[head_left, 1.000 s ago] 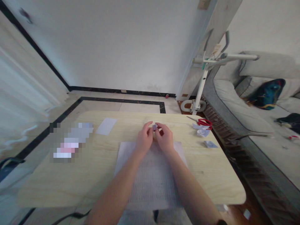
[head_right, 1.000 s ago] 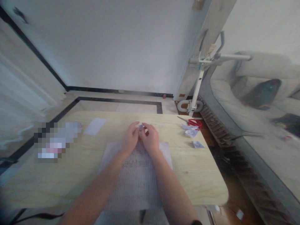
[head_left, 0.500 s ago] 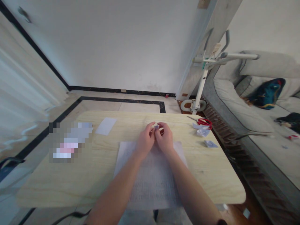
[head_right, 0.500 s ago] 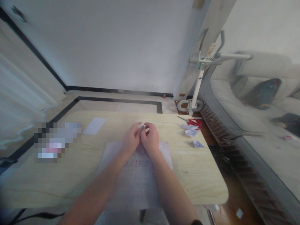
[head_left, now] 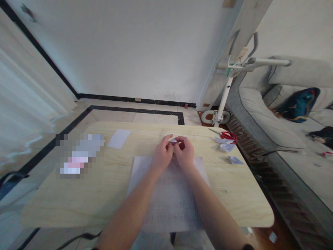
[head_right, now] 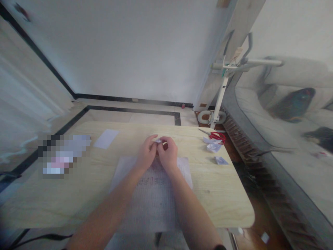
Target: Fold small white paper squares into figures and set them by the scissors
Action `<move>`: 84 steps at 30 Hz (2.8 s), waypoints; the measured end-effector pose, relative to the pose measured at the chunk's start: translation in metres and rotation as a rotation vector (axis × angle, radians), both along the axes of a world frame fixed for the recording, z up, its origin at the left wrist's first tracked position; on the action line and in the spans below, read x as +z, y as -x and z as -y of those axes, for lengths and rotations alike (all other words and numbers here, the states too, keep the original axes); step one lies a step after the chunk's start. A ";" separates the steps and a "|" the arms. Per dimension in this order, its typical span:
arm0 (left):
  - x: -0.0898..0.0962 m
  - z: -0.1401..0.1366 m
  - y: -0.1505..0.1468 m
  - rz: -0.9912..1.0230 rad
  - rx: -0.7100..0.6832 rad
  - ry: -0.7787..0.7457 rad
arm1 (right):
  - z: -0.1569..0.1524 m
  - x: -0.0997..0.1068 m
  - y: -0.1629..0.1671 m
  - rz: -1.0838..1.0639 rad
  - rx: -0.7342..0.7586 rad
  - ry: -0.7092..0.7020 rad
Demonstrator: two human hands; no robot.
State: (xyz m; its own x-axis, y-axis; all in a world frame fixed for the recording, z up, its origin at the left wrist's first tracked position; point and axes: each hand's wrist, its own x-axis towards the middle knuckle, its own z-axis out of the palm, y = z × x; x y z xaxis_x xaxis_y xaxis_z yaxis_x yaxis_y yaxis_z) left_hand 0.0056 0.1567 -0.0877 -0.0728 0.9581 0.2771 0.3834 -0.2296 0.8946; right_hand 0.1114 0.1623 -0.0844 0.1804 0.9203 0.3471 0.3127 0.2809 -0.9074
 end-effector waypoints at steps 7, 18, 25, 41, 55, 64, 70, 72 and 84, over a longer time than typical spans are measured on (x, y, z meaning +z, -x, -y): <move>0.013 -0.001 -0.002 0.299 -0.015 0.117 | -0.001 0.001 0.001 -0.106 0.034 0.037; 0.008 -0.002 0.004 -0.020 0.031 0.053 | -0.003 0.001 -0.001 -0.133 -0.011 0.033; 0.007 -0.002 0.007 -0.191 -0.034 0.021 | -0.002 0.004 -0.003 -0.069 0.034 0.057; 0.008 -0.004 0.006 -0.069 -0.021 0.040 | -0.003 0.010 -0.009 0.104 0.104 0.083; 0.015 -0.003 0.005 0.266 -0.076 0.112 | -0.003 0.005 -0.010 0.171 0.088 0.034; 0.015 -0.006 0.005 0.209 -0.027 0.125 | -0.006 0.004 -0.010 -0.043 0.102 0.075; 0.009 -0.007 0.006 0.164 -0.064 0.068 | -0.010 0.005 -0.011 -0.143 0.117 0.145; 0.009 -0.006 0.006 0.172 -0.068 0.073 | -0.011 0.005 -0.012 -0.157 0.123 0.159; 0.012 -0.007 0.007 0.189 -0.054 0.112 | -0.010 0.005 -0.012 -0.201 0.132 0.160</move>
